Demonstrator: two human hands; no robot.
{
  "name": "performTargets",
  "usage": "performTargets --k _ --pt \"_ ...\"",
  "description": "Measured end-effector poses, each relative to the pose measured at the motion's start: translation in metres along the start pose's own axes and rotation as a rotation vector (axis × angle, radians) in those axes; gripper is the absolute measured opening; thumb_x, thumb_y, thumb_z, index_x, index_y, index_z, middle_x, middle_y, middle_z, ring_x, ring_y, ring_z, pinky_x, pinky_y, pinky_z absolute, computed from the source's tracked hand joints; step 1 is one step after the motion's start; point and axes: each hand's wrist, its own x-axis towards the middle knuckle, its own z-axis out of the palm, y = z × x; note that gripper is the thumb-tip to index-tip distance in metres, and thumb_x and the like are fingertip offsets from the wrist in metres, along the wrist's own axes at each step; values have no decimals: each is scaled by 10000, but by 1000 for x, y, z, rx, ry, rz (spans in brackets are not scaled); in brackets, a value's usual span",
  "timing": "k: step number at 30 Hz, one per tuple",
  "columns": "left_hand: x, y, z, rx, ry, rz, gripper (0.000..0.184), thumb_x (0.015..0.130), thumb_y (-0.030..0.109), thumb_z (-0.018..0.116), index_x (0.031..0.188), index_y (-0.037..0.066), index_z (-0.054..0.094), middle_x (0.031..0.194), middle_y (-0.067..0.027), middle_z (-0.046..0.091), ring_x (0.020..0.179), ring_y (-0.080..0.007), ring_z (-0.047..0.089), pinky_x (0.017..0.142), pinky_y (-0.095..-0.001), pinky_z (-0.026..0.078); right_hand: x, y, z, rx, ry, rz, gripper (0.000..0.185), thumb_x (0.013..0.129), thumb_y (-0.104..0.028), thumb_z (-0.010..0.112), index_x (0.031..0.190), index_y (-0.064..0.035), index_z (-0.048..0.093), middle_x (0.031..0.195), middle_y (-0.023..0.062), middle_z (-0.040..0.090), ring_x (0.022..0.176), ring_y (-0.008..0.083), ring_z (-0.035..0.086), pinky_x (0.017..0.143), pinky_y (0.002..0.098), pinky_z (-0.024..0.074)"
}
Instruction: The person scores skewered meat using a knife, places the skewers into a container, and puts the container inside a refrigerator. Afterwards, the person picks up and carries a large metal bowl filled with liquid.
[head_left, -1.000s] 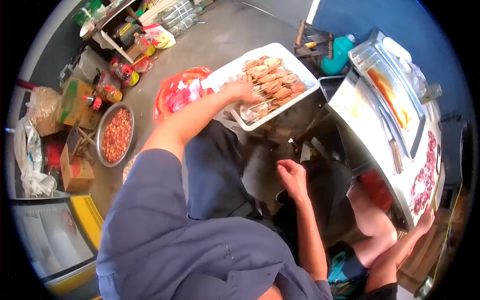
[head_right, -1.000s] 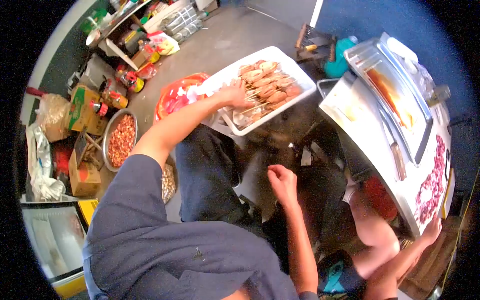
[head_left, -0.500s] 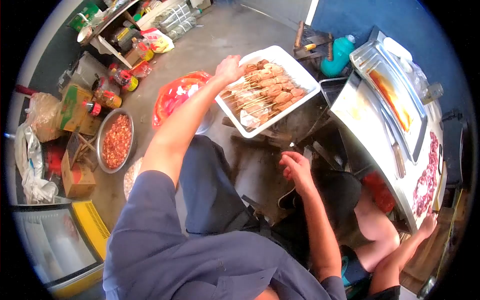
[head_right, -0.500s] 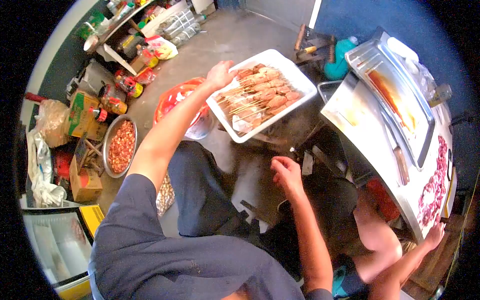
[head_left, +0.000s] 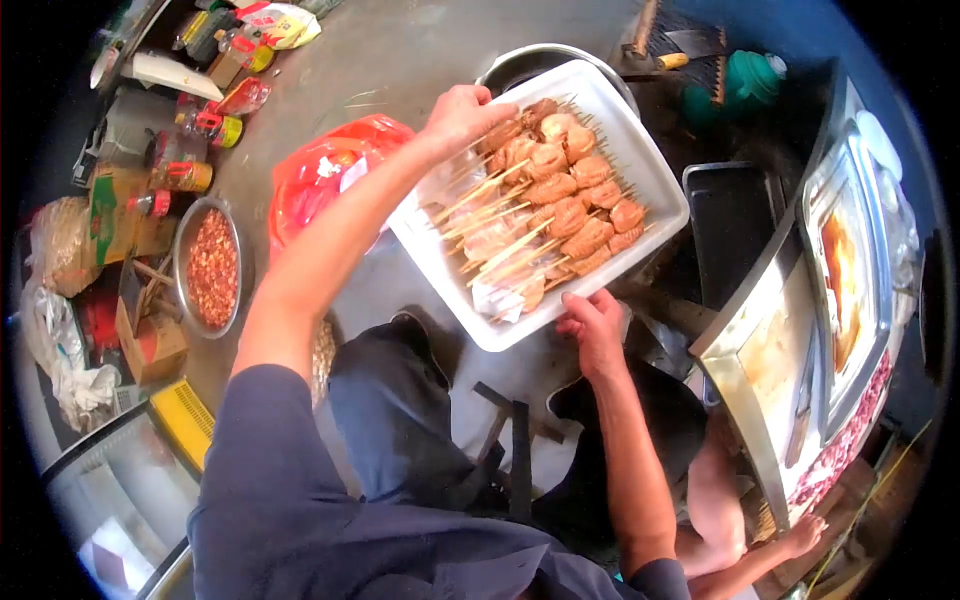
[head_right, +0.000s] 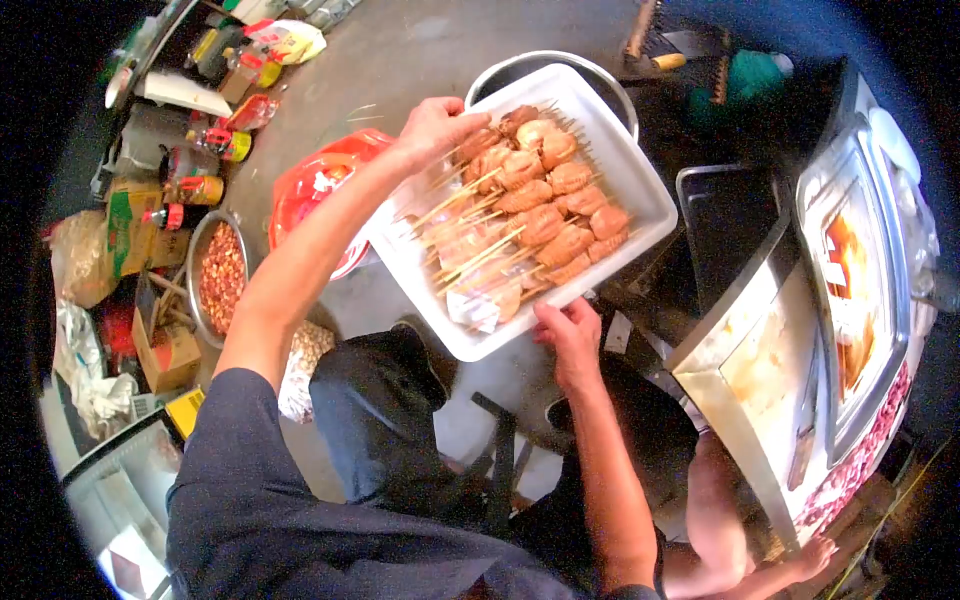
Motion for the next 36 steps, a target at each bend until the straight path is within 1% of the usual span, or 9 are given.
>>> performTargets --k 3,4,9,13,15,16,20,26,36 --pt "-34 12 -21 -44 39 -47 403 682 391 668 799 5 667 698 -116 651 654 -191 616 620 -348 485 -7 9 -8 -65 -31 -2 274 769 -225 687 901 7 628 754 56 624 639 130 562 580 251 456" --pt "-46 12 -29 -105 59 -72 319 719 316 699 717 9 611 608 -33 533 591 -107 481 542 -309 401 -17 5 -5 -44 -18 11 245 763 -184 692 889 18 631 736 61 630 617 129 563 573 248 445" --pt "-127 12 -91 -322 167 -78 256 731 258 686 739 10 622 631 -45 569 611 -124 531 564 -312 426 -79 -43 11 -88 -141 78 211 762 -108 678 902 40 623 724 63 621 570 123 543 514 239 427" --pt "-214 23 -154 -279 240 -369 323 673 280 688 870 25 680 688 -77 630 629 -156 586 593 -329 470 -136 -104 43 -242 -101 179 168 766 -102 650 878 20 618 685 34 576 504 98 479 444 237 368" --pt "-267 29 -173 -712 409 -443 358 665 277 702 928 34 691 725 -79 650 671 -145 604 616 -322 481 -161 -134 65 -300 -131 185 152 763 -105 643 864 5 614 672 19 558 489 82 449 426 221 333" --pt "-295 28 -177 -712 493 -399 189 734 132 740 862 18 661 724 34 602 637 -44 531 531 -235 433 -169 -144 67 -322 -176 162 147 761 -106 638 860 -1 612 668 11 552 486 76 437 423 212 316" --pt "-384 83 -265 -631 591 -725 121 715 123 693 740 27 624 637 48 539 604 -43 471 488 -254 397 -220 -209 134 -528 -327 181 105 759 -114 603 827 -34 604 626 -22 514 474 47 399 412 201 260" --pt "-488 130 -371 -721 825 -900 136 725 147 671 740 21 620 634 1 576 598 -75 511 525 -279 424 -293 -280 260 -563 -497 42 147 721 -83 610 811 33 618 733 -2 579 636 85 477 584 231 362" --pt "-590 110 -430 -1316 1134 -824 147 742 70 650 869 -1 673 689 -21 624 605 -104 554 579 -274 460 -295 -279 417 -889 -863 -76 72 712 5 580 667 22 527 648 -34 487 602 57 412 528 232 323"
